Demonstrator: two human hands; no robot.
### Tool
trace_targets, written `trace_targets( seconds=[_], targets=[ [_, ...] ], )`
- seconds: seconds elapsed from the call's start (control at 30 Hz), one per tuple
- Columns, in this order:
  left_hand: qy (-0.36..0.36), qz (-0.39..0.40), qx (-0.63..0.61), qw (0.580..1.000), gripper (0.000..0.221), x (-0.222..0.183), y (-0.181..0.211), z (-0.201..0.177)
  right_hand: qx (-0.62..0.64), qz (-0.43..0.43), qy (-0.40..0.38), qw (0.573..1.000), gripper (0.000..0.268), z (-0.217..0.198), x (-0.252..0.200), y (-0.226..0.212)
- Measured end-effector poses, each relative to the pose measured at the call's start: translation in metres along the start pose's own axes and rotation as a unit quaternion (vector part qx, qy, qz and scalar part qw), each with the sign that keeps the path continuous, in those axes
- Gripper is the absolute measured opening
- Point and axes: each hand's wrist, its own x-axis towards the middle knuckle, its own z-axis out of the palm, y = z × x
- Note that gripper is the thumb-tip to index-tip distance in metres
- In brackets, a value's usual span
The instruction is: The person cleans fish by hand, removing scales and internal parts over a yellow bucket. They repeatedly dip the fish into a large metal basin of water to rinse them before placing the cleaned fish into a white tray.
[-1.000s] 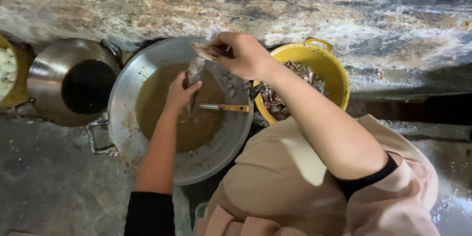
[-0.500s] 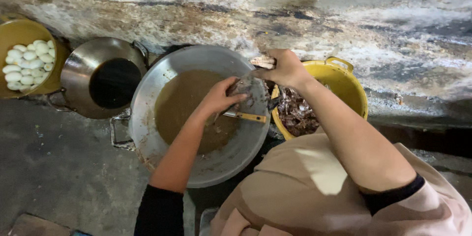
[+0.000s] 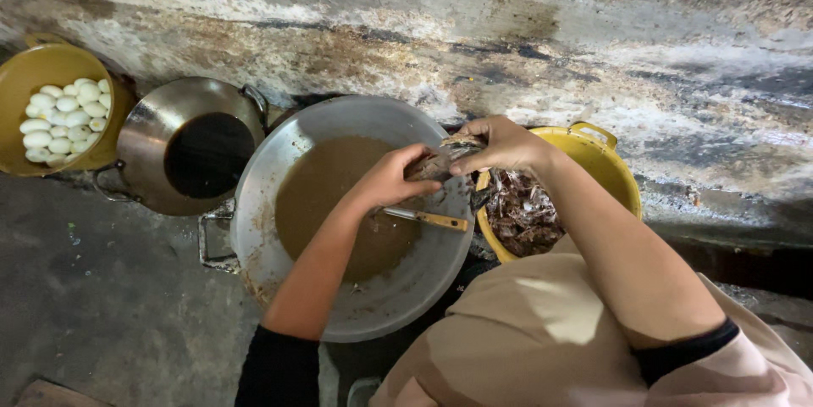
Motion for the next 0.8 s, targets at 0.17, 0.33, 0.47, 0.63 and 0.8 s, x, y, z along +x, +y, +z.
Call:
trace_targets(
  seconds=[0.17, 0.33, 0.47, 0.63, 0.8],
  targets=[
    [-0.045, -0.059, 0.046, 0.996, 0.055, 0.006, -0.002, -0.008, -0.024, 0.031, -0.017, 0.999, 0.049, 0.004, 0.001, -0.002],
    [-0.051, -0.036, -0.045, 0.997, 0.051, 0.008, -0.006, -0.008, 0.100, 0.005, -0.034, 0.994, 0.046, 0.001, -0.006, -0.001],
    [-0.088, -0.011, -0.080, 0.993, 0.048, 0.016, -0.008, -0.011, 0.131, 0.043, -0.023, 0.990, 0.042, -0.002, -0.008, 0.001],
    [-0.089, 0.010, -0.074, 0.993, 0.048, 0.022, -0.005, -0.014, 0.160, 0.047, -0.041, 0.985, 0.042, -0.011, -0.006, 0.004],
    [-0.103, -0.025, -0.077, 0.991, 0.050, 0.030, -0.005, -0.011, 0.211, 0.033, -0.046, 0.976, 0.045, -0.018, -0.005, 0.015]
  ],
)
